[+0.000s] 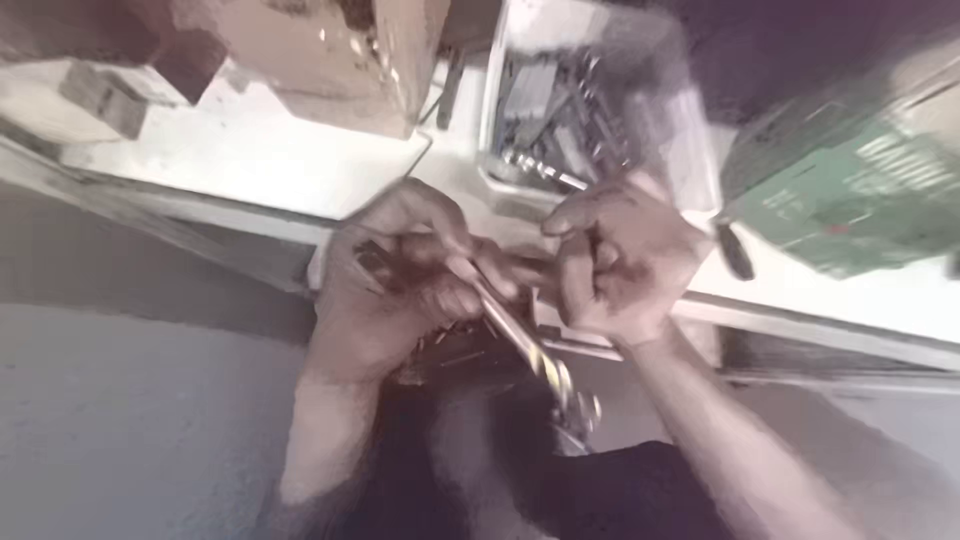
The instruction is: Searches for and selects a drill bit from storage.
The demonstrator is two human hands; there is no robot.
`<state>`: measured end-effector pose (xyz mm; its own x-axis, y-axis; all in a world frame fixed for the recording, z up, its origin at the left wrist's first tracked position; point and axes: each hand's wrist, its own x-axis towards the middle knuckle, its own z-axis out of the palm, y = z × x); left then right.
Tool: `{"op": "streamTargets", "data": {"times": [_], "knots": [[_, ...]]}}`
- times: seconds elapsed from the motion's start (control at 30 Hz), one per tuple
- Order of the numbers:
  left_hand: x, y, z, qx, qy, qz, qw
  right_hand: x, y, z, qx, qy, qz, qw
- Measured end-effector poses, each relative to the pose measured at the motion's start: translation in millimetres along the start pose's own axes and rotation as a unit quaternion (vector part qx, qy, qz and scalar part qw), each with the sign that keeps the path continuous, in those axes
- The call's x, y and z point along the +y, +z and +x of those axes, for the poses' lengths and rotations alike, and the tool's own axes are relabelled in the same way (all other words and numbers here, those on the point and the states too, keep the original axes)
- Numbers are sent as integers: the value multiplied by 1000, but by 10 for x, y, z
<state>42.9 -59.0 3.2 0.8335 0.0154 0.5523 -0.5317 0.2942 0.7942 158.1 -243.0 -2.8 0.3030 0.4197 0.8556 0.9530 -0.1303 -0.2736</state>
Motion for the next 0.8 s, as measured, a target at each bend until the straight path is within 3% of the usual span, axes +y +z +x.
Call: {"op": "streamTargets", "data": {"times": [0.07, 0.17, 0.3, 0.5, 0.8], "knots": [[-6, 21, 106, 79, 14, -18, 997, -82, -92, 25, 11, 50, 52, 997], [9, 12, 105, 173, 28, -37, 984, -255, -214, 152, 2, 122, 229, 966], [6, 23, 22, 228, 54, -32, 972, -457, -429, 210, -41, 181, 373, 909], [49, 145, -21, 267, 78, -23, 960, -596, -418, 289, -15, 172, 360, 917], [89, 217, -50, 267, 120, -11, 956, -578, -393, 271, -64, 189, 335, 921]]}}
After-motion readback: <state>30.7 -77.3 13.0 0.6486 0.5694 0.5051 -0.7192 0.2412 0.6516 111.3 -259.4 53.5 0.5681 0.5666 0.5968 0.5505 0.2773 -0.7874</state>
